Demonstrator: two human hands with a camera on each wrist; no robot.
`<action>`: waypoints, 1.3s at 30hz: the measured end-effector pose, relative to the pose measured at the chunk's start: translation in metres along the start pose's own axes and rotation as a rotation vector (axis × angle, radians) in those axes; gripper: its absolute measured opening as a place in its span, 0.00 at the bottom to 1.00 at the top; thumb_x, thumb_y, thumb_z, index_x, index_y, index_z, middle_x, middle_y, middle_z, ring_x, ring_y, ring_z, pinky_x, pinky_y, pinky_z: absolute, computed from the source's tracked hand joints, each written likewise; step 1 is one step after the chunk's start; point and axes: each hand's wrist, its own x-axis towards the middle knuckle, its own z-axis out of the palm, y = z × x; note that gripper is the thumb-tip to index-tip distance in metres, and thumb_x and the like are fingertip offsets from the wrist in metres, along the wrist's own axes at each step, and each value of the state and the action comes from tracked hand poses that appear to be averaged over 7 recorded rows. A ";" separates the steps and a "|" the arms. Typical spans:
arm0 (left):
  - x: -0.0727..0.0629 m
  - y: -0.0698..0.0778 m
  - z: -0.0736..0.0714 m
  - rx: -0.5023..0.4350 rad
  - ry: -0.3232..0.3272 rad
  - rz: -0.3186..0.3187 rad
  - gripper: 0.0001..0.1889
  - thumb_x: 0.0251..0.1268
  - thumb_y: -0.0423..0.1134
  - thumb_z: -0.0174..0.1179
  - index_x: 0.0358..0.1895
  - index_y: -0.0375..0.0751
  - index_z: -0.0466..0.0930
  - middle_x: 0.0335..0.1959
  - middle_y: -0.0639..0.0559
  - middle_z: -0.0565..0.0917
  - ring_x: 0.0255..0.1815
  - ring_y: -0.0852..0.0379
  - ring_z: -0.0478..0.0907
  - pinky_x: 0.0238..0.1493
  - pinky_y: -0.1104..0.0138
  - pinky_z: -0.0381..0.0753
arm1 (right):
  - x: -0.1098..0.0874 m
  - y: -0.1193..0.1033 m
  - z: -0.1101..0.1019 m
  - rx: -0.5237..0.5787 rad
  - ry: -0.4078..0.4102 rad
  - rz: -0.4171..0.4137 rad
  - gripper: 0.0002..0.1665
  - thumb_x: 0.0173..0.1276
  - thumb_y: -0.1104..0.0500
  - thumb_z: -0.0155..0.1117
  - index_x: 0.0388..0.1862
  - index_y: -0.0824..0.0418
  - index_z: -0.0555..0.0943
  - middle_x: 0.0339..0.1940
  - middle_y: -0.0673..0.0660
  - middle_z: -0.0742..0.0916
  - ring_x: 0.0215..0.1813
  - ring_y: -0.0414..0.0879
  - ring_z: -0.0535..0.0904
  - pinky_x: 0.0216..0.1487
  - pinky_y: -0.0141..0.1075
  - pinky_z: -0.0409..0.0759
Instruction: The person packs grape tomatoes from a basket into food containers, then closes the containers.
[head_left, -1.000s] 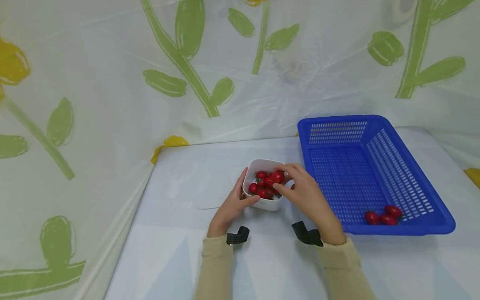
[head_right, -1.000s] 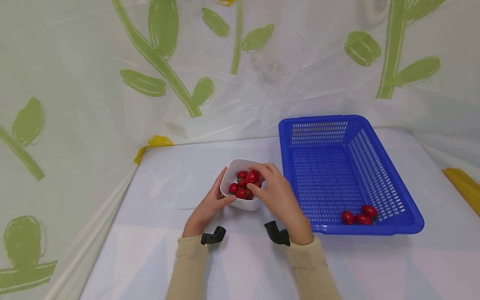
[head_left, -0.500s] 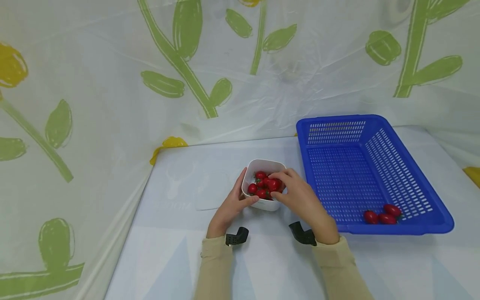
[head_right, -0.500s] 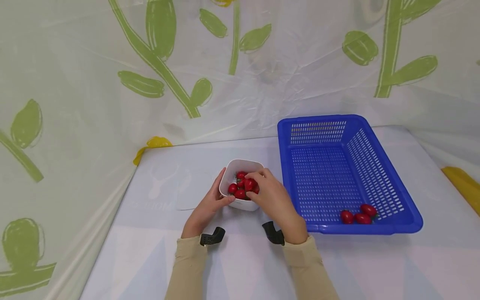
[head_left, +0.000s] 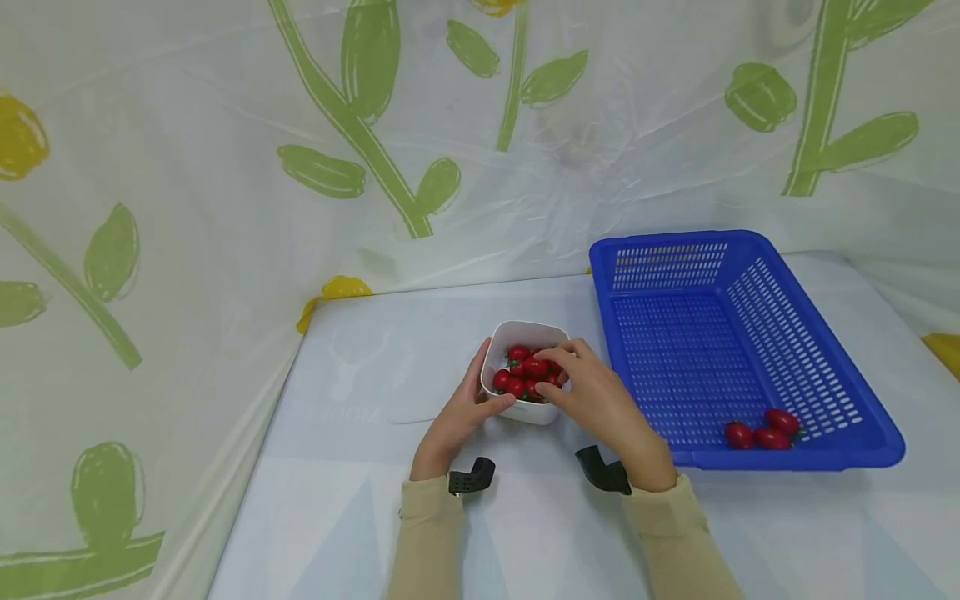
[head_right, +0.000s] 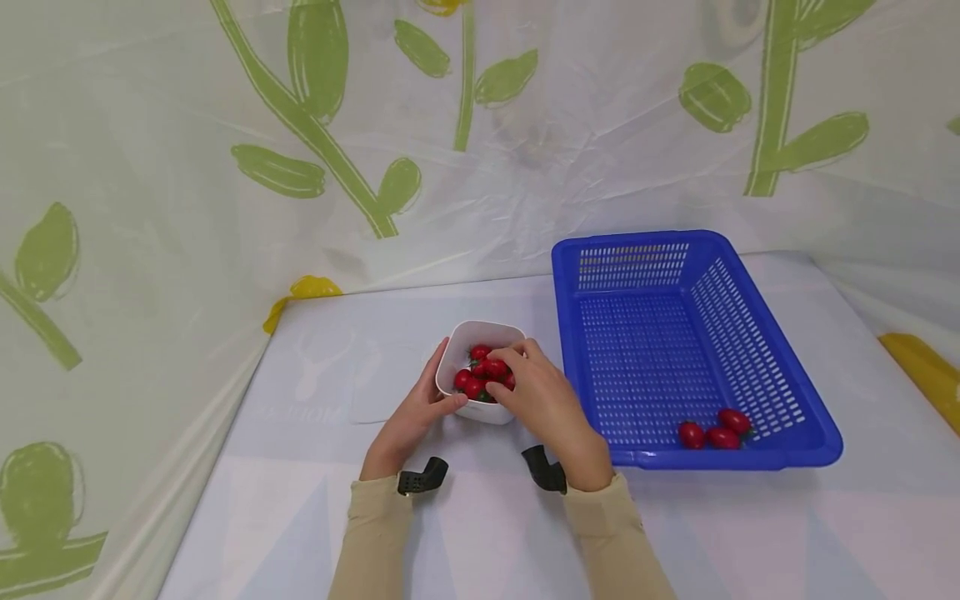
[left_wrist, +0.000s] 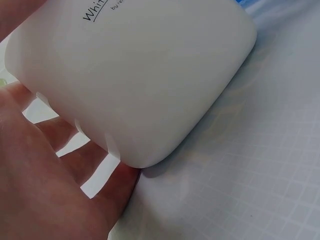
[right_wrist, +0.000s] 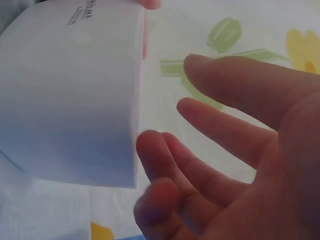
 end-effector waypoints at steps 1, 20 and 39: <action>0.000 0.000 0.000 -0.005 -0.004 0.001 0.43 0.58 0.35 0.57 0.70 0.60 0.39 0.70 0.52 0.46 0.69 0.44 0.44 0.60 0.47 0.54 | -0.001 0.000 -0.002 0.018 -0.012 -0.004 0.24 0.57 0.53 0.65 0.54 0.52 0.74 0.44 0.54 0.74 0.38 0.45 0.72 0.27 0.33 0.72; 0.010 -0.027 -0.007 -0.014 0.019 -0.003 0.41 0.58 0.39 0.59 0.67 0.75 0.43 0.68 0.64 0.49 0.68 0.54 0.46 0.62 0.49 0.51 | -0.018 0.025 -0.053 0.492 -0.058 -0.075 0.20 0.66 0.51 0.54 0.57 0.50 0.71 0.47 0.52 0.81 0.41 0.44 0.79 0.38 0.40 0.77; -0.003 -0.001 0.001 -0.087 -0.005 -0.001 0.43 0.58 0.38 0.58 0.70 0.62 0.40 0.70 0.55 0.46 0.69 0.50 0.43 0.64 0.51 0.47 | -0.032 0.022 -0.087 0.825 0.196 -0.178 0.15 0.69 0.63 0.48 0.50 0.71 0.71 0.39 0.62 0.78 0.37 0.51 0.74 0.36 0.31 0.77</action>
